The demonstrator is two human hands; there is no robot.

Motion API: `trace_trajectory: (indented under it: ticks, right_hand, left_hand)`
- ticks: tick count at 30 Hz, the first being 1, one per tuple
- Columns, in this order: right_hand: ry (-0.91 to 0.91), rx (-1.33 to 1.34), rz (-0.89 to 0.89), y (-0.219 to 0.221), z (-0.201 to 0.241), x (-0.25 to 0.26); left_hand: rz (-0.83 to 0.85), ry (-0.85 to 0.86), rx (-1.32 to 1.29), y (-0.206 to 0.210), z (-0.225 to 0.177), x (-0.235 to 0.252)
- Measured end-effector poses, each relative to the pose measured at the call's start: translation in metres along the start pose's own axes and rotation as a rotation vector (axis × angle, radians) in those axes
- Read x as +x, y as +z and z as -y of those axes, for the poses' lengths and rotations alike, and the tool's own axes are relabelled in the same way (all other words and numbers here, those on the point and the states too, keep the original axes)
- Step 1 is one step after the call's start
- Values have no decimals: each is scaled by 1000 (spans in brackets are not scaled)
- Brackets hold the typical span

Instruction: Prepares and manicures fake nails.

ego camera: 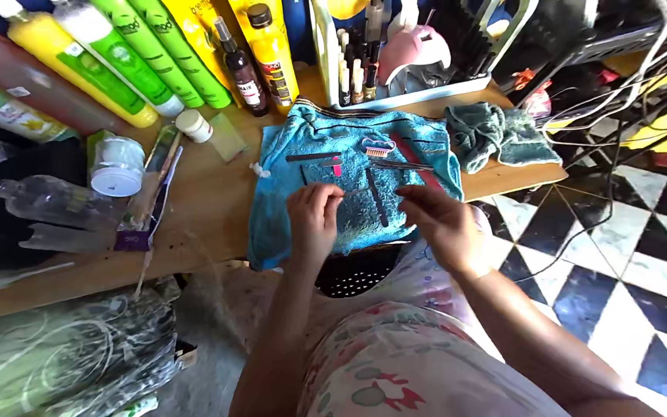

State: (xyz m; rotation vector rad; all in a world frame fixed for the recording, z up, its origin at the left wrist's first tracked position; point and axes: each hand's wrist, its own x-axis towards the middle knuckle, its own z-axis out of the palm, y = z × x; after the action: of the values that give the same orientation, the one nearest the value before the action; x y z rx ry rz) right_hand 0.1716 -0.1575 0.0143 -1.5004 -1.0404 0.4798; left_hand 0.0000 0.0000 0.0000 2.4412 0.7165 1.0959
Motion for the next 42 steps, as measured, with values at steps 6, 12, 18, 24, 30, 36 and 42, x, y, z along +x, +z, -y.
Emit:
trace_trajectory:
  ticks: [6,12,18,24,30,36,42]
  right_hand:
    - [-140,279,-87,33,-15,-2]
    - [101,404,-30,18,-21,2]
    - [155,104,4,2,-40,4]
    - [-174,-596,130,-3,-50,-7]
    - [-237,-803,205,2,-44,-12]
    - [-232,-958,225,13,-40,-14]
    - [-209,-1024,250,21,-33,2]
  left_hand:
    - [15,-66,-305,31,-48,-15]
    - [141,-74,-392,35,-39,-14]
    - [312,31,-56,38,2,19]
    - [524,11,193,54,8,18]
    - [524,60,276,58,12,12]
    - [542,70,306,59,13,11]
    - [558,51,290,58,12,11]
